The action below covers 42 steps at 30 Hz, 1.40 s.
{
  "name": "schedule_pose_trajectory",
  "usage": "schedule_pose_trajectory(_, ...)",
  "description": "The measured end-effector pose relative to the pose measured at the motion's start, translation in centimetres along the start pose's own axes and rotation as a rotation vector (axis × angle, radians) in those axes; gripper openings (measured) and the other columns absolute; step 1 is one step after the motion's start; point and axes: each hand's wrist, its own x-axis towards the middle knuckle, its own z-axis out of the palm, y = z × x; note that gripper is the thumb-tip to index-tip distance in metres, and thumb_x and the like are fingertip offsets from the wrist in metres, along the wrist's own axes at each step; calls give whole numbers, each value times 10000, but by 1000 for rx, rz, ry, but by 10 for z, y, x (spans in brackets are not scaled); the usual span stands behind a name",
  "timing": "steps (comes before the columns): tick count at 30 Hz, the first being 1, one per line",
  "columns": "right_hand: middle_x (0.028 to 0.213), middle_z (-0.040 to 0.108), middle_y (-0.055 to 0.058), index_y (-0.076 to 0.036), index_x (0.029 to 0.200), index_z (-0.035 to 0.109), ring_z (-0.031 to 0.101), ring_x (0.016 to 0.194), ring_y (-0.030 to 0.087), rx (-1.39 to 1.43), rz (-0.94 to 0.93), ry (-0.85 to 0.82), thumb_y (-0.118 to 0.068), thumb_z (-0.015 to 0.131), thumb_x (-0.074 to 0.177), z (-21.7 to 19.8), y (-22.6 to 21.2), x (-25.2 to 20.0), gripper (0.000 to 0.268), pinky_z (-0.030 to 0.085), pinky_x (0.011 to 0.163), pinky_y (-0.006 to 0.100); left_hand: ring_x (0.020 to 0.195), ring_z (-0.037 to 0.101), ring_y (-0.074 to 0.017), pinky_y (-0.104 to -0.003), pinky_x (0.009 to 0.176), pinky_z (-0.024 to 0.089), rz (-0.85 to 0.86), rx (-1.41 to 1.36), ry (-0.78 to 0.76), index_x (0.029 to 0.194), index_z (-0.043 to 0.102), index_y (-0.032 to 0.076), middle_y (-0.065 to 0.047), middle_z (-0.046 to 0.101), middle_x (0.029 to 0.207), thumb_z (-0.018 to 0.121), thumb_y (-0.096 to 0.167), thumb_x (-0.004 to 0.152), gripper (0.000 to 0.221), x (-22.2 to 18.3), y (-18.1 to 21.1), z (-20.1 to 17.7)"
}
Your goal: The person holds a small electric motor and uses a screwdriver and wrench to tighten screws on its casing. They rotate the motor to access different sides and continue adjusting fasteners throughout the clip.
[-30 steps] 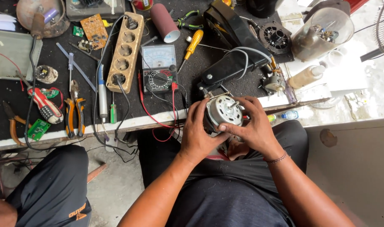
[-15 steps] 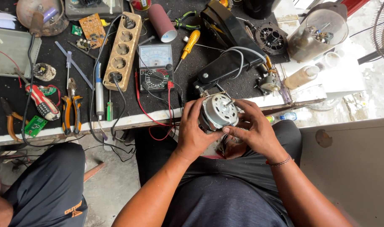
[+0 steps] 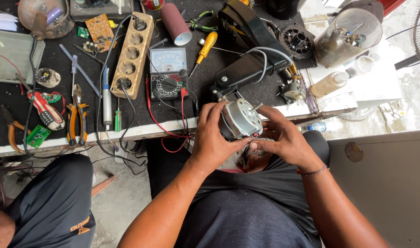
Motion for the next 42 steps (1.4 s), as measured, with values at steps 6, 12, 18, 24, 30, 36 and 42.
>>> schedule_pose_trajectory(6,1425,410,222,120,1445,463,593,1071,286,-30,4,-9,-34,939,629,-5,1,1,958,608,867,434,1142,597,-435,-511,1004,507,-39,16,-42,1307,570,10,-176,545,1202,977,302,474,972,7,9,-6)
schedule_pose_trajectory(12,1382,438,206,118,1426,491,584,1007,236,-92,32,-17,-112,958,649,8,-3,5,935,608,825,362,1120,594,-420,-490,980,511,-36,90,-101,1303,573,25,-162,535,1201,973,295,467,966,11,3,-13)
schedule_pose_trajectory(18,1193,495,192,113,1410,524,617,905,224,-160,52,-35,-153,970,668,18,2,8,906,617,763,364,1088,583,-442,-506,958,510,-9,146,-165,1282,581,5,-179,532,1184,981,223,447,951,16,5,-26)
schedule_pose_trajectory(24,1095,527,167,61,1415,553,625,851,238,-170,76,-74,-162,962,683,20,6,12,867,617,730,386,1101,564,-433,-490,944,519,-1,210,-235,1289,576,13,-165,520,1196,979,236,463,946,21,4,-35)
schedule_pose_trajectory(30,1143,566,223,123,1474,440,680,894,261,-94,133,-85,-179,926,743,33,5,14,928,633,734,379,1120,553,-440,-497,950,523,23,264,-322,1303,576,-9,-169,519,1205,980,232,491,939,27,3,-47)
schedule_pose_trajectory(36,1072,618,209,91,1472,466,698,865,261,-54,161,-89,-188,887,786,33,3,16,852,634,715,383,1142,531,-453,-518,934,534,16,280,-370,1334,550,-25,-178,501,1220,967,227,530,941,27,0,-50)
schedule_pose_trajectory(42,1122,645,231,86,1460,491,727,923,271,-30,143,-106,-167,855,815,38,-10,17,783,648,760,380,1163,516,-449,-522,959,530,35,305,-426,1340,552,-22,-171,505,1219,961,217,546,924,37,3,-59)
